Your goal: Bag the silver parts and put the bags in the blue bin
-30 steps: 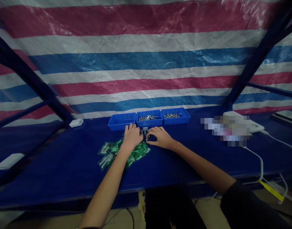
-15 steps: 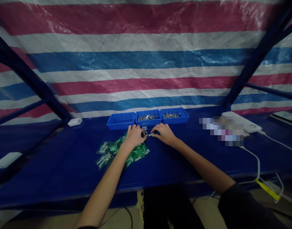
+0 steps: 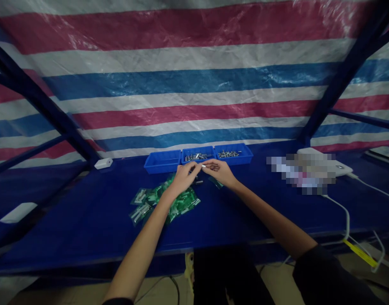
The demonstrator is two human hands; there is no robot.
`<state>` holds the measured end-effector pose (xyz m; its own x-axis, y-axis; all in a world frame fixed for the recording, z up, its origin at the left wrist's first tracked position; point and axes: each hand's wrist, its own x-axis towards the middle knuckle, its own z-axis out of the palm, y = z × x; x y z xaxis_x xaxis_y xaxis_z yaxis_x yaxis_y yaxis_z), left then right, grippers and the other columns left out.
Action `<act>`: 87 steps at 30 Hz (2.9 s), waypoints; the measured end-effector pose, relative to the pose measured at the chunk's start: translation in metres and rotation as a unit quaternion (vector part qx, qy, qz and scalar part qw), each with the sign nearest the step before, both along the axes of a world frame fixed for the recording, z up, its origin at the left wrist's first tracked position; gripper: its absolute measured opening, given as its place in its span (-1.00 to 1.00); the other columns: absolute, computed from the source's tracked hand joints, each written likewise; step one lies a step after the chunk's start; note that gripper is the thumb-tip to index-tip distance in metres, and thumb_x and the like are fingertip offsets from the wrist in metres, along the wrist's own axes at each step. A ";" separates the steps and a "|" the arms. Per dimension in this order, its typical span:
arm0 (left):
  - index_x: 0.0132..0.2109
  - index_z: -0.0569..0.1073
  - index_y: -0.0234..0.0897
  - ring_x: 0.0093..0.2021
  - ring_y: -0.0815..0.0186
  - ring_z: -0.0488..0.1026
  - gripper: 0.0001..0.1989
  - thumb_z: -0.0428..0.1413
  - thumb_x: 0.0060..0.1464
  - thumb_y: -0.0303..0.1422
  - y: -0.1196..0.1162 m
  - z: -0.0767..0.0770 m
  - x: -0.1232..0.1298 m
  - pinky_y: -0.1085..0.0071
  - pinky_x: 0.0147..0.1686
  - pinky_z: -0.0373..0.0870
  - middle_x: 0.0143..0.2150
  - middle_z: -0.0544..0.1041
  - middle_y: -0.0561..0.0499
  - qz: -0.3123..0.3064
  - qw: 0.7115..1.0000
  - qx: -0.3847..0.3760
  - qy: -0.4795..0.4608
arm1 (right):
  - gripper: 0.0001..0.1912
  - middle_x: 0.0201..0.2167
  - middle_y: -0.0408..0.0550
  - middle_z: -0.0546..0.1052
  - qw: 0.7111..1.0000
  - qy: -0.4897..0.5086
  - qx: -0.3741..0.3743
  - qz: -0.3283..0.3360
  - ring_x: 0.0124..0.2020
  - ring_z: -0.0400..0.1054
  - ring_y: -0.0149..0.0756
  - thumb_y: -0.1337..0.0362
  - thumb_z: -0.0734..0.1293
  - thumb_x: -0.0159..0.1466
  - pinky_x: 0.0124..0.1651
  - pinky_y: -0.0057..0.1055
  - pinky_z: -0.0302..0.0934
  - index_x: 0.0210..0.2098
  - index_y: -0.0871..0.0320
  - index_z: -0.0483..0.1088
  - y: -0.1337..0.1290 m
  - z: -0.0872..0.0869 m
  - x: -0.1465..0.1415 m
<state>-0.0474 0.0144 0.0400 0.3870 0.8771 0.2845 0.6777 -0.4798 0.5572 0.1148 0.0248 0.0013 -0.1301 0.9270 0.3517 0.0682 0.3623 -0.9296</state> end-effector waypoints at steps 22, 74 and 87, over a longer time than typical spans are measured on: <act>-0.35 0.47 -0.20 -0.12 0.16 0.34 -0.79 0.10 0.00 -0.16 0.002 -0.013 -0.007 0.18 -0.07 0.14 -0.25 0.47 0.01 -0.001 0.984 0.026 0.176 | -0.60 -0.11 -0.01 0.52 0.997 0.073 -0.015 0.013 -0.10 0.41 -0.26 0.15 0.38 0.04 -0.08 -0.32 0.30 -0.12 0.11 0.41 0.004 0.009 0.003; -0.25 0.28 -0.25 -0.36 0.40 0.40 -0.82 0.10 -0.05 -0.43 0.010 -0.016 -0.004 0.44 -0.30 0.33 -0.37 0.44 0.07 -0.037 0.993 -0.007 -0.116 | -0.66 -0.34 0.00 0.58 0.993 -0.051 -0.071 0.076 -0.27 0.47 -0.26 0.17 0.37 0.04 -0.11 -0.31 0.31 -0.23 0.25 0.49 0.008 -0.011 0.006; -0.19 0.34 -0.26 -0.33 0.35 0.41 -0.76 0.03 0.07 -0.20 0.017 -0.017 -0.001 0.43 -0.31 0.30 -0.38 0.44 0.05 -0.001 0.986 -0.002 -0.165 | -0.72 -0.41 -0.09 0.54 0.995 0.035 -0.075 0.054 -0.39 0.41 -0.40 0.16 0.36 0.06 -0.29 -0.44 0.29 -0.26 0.16 0.48 0.007 -0.005 -0.003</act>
